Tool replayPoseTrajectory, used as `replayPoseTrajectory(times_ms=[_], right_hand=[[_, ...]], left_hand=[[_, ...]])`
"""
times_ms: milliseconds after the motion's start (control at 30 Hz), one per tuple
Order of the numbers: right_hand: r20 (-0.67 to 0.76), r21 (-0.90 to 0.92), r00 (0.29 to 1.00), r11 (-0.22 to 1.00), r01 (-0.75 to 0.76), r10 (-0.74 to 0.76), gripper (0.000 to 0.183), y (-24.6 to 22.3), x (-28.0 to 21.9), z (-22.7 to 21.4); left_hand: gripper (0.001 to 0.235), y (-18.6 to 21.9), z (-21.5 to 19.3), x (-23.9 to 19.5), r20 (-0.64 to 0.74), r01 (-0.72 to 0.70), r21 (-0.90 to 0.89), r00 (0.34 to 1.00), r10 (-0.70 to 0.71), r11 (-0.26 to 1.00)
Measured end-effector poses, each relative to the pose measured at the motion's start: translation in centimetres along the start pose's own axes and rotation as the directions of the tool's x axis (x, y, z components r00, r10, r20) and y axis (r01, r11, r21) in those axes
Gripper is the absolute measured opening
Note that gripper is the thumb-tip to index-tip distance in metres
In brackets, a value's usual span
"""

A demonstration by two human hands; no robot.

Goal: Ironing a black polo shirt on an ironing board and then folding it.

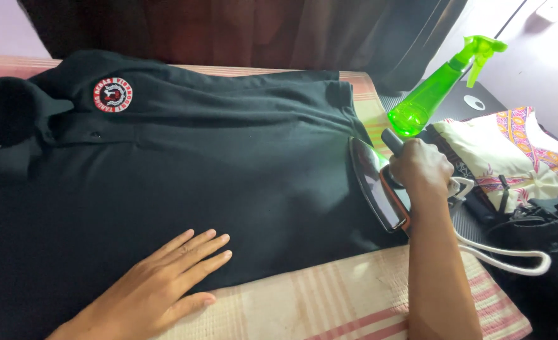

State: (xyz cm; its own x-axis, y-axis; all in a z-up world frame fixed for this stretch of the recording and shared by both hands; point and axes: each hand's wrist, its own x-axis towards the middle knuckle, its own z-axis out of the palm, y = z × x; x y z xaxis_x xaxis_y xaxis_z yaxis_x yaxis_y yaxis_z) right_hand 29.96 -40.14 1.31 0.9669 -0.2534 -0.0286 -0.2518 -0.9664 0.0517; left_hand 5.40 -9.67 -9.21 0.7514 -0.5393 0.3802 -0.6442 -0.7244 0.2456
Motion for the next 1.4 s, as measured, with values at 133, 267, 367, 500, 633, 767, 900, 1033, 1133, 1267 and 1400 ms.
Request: replayPoseTrajectory(times_ms=[133,267,367,500,633,767,900,1033,1133,1267,1400], right_hand=[[-0.094,0.004,0.995,1.0,0.018,-0.017,0.036,0.3,1.1,1.2],[-0.084,-0.009,0.995,0.998,0.056,-0.057,0.04,0.4,1.0,1.1],[-0.061,0.053,0.994,0.994,0.09,-0.087,0.064,0.8,0.7,0.6],[-0.01,0.19,0.993,0.974,0.12,-0.121,0.051,1.1,-0.2,0.0],[-0.102,0.166,0.989,0.978,0.125,-0.109,0.039,0.7,-0.4,0.6],[-0.132,0.134,0.979,0.976,0.172,-0.154,0.038,0.5,-1.1,0.0],[0.044,0.125,0.987,0.981,0.149,-0.156,0.044,0.7,-1.9,-1.2],[0.084,0.146,0.989,0.983,0.109,-0.123,0.044,0.7,-2.6,-1.4],[-0.061,0.11,0.987,0.982,0.155,-0.149,0.041,0.6,-1.6,-0.3],[-0.054,0.091,0.989,0.986,0.139,-0.134,0.045,0.6,-1.0,-0.3],[0.06,0.178,0.994,0.981,0.082,-0.094,0.044,1.4,-1.7,-1.7]], left_hand=[[0.057,-0.2,0.1,0.1,0.005,0.003,0.037,1.0,-0.003,0.999],[0.044,-0.1,0.3,0.5,-0.03,0.074,-0.073,0.997,-0.077,0.995],[0.033,0.3,0.5,1.2,-0.102,0.092,-0.016,0.99,-0.093,0.996],[0.018,1.5,0.6,2.8,-0.054,0.137,0.199,0.99,-0.129,0.971],[0.015,2.4,1.0,6.2,-0.014,0.213,0.332,0.975,-0.221,0.919],[0.046,2.4,3.8,7.6,-0.055,0.128,0.206,0.991,-0.119,0.97],[0.052,3.4,4.9,7.3,-0.066,0.047,0.187,0.997,-0.035,0.981],[0.051,3.0,4.4,7.5,-0.033,0.036,0.139,0.999,-0.031,0.99],[0.051,3.2,4.3,7.5,-0.054,0.038,0.156,0.998,-0.03,0.987],[0.05,3.4,4.1,7.5,-0.046,0.042,0.127,0.998,-0.037,0.991],[0.05,3.4,4.1,7.5,-0.035,0.051,0.101,0.998,-0.048,0.994]])
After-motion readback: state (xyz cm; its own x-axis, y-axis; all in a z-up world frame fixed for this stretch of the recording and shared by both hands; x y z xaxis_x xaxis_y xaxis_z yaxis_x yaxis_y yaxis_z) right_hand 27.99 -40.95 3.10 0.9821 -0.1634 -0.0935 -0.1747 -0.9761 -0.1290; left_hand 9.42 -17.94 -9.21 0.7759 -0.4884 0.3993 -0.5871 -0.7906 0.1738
